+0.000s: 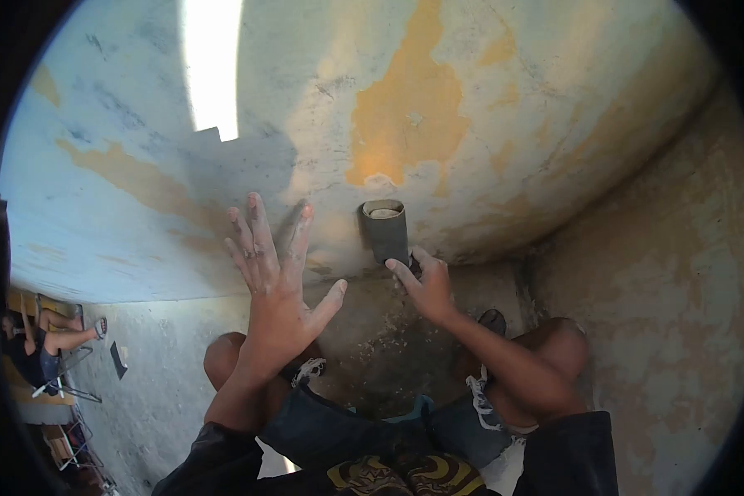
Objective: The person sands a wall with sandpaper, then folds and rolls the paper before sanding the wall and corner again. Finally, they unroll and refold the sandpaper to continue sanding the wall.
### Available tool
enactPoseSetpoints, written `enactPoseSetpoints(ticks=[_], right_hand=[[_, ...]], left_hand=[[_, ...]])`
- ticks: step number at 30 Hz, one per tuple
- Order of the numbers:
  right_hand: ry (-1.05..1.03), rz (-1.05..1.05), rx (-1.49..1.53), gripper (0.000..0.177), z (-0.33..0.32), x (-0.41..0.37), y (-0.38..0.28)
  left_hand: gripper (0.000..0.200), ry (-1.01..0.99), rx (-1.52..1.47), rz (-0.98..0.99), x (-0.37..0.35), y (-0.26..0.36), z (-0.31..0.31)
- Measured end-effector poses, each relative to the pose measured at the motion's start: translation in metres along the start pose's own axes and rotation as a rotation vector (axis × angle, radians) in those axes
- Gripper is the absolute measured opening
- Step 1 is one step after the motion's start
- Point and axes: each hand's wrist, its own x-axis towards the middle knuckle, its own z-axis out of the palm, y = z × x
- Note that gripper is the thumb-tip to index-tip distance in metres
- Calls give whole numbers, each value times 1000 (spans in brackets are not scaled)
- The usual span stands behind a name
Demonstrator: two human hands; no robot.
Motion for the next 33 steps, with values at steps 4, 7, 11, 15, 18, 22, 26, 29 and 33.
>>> enactPoseSetpoints(ticks=[4, 7, 11, 15, 18, 22, 26, 29, 33], right_hand=[[-48, -113, -71, 26, -6, 7, -21], [33, -33, 5, 26, -7, 11, -3], [29, -134, 38, 26, -5, 12, -32], [59, -59, 82, 25, -5, 8, -7], [21, -42, 47, 25, 0, 6, 0], [21, -133, 72, 27, -6, 10, -4], [52, -197, 77, 27, -14, 11, -9], [-18, -126, 70, 27, -16, 4, -2], [-21, -161, 17, 27, -9, 2, 12]], left_hand=[[86, 73, -3, -22, 3, -12, -17], [85, 96, -55, -23, -4, -14, -19], [87, 85, -55, -29, -9, -12, -21], [91, 70, -11, -14, -10, -11, -25], [93, 108, -14, -43, -6, -22, -26], [95, 229, -30, -71, -8, -33, -31], [91, 389, -5, 54, -1, -51, -29], [83, 484, -90, 89, 3, -60, -17], [76, 559, 456, 151, 8, -98, -4]])
